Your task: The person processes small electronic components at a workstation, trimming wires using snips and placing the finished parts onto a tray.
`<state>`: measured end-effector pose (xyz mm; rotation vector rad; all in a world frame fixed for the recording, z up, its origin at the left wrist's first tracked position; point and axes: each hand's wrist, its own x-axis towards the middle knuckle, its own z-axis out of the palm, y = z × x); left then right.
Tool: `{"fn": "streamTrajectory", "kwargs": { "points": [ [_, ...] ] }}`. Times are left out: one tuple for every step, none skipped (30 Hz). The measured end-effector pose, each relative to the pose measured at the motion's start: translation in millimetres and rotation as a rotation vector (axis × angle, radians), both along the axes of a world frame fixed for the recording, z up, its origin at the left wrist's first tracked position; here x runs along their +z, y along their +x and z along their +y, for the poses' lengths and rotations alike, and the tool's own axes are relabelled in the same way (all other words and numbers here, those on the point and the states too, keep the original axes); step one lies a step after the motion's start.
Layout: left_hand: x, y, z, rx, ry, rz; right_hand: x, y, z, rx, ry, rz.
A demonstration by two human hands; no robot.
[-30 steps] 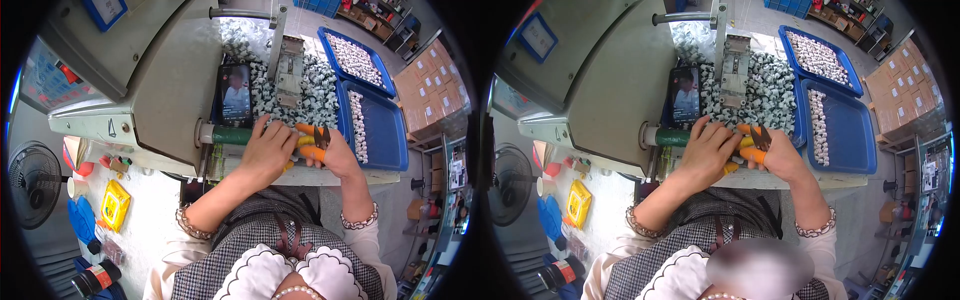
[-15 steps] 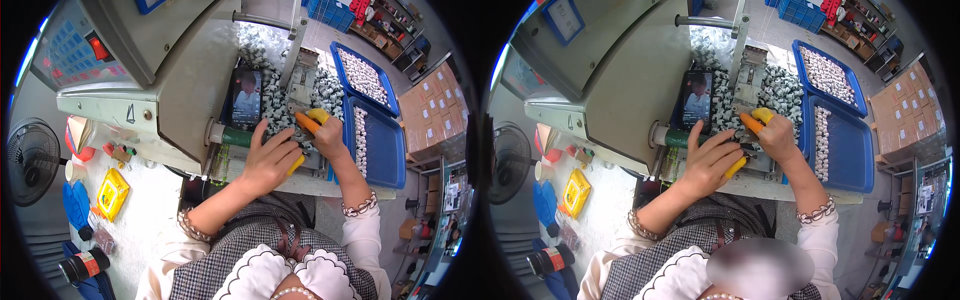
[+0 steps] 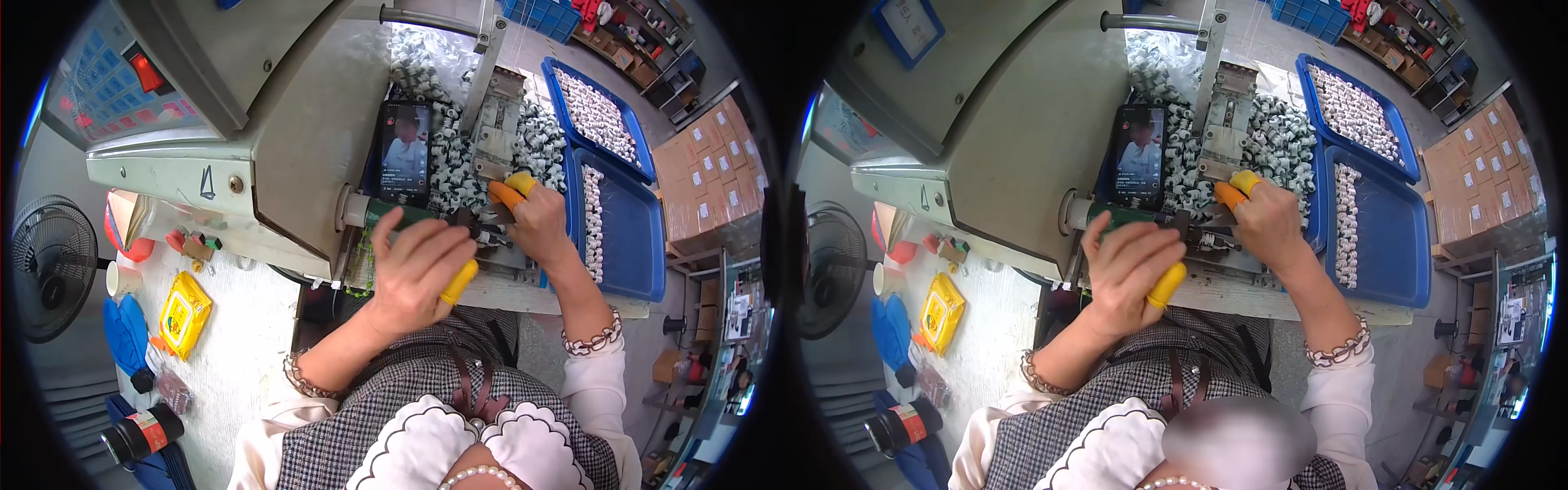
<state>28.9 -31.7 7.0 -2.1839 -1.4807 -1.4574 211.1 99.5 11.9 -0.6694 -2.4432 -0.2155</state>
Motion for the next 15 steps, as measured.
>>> {"fn": "streamTrajectory", "kwargs": {
  "points": [
    [-1.3, -4.6, 3.4, 0.038, -0.016, 0.005, 1.0, -2.1, -3.3, -0.02, -0.099, 0.031],
    [-1.6, -8.2, 6.8, 0.083, -0.05, 0.024, 3.8, -3.7, -7.6, -0.023, -0.1, 0.036],
    [-1.1, -11.4, 10.0, 0.128, -0.084, 0.043, 8.4, -4.9, -12.4, -0.033, -0.357, 0.145],
    [0.0, -14.3, 12.1, 0.158, -0.116, 0.055, 12.9, -5.1, -17.7, -0.043, -0.615, 0.254],
    [0.2, -16.6, 14.1, 0.181, -0.143, 0.078, 16.0, -3.6, -24.2, -0.048, -0.898, 0.431],
    [-0.2, -18.3, 16.7, 0.2, -0.171, 0.102, 19.7, -0.8, -30.5, -0.056, -1.179, 0.614],
    [-0.9, -19.9, 21.2, 0.197, -0.183, 0.123, 26.3, 4.9, -35.3, -0.111, -1.284, 0.618],
    [-0.8, -21.3, 24.2, 0.188, -0.227, 0.152, 29.3, 11.1, -39.4, -0.13, -1.369, 0.646],
    [0.2, -21.8, 27.9, 0.18, -0.266, 0.181, 30.6, 17.3, -42.4, -0.147, -1.451, 0.675],
    [2.3, -21.2, 32.3, 0.176, -0.284, 0.201, 24.7, 24.9, -44.7, -0.033, -1.489, 0.748],
    [2.4, -21.1, 36.5, 0.165, -0.282, 0.202, 22.2, 24.0, -50.1, -0.042, -1.484, 0.755],
    [2.2, -21.6, 40.3, 0.169, -0.339, 0.239, 20.3, 19.4, -57.0, -0.072, -1.407, 0.776],
    [2.5, -21.9, 43.5, 0.176, -0.395, 0.277, 18.0, 16.8, -62.4, -0.099, -1.331, 0.794],
    [4.4, -21.5, 46.1, 0.172, -0.393, 0.278, 13.9, 17.1, -65.6, -0.143, -1.322, 0.77],
    [7.1, -20.7, 48.1, 0.171, -0.552, 0.328, 11.0, 15.6, -69.4, -0.144, -1.32, 0.772]
  ]
}}
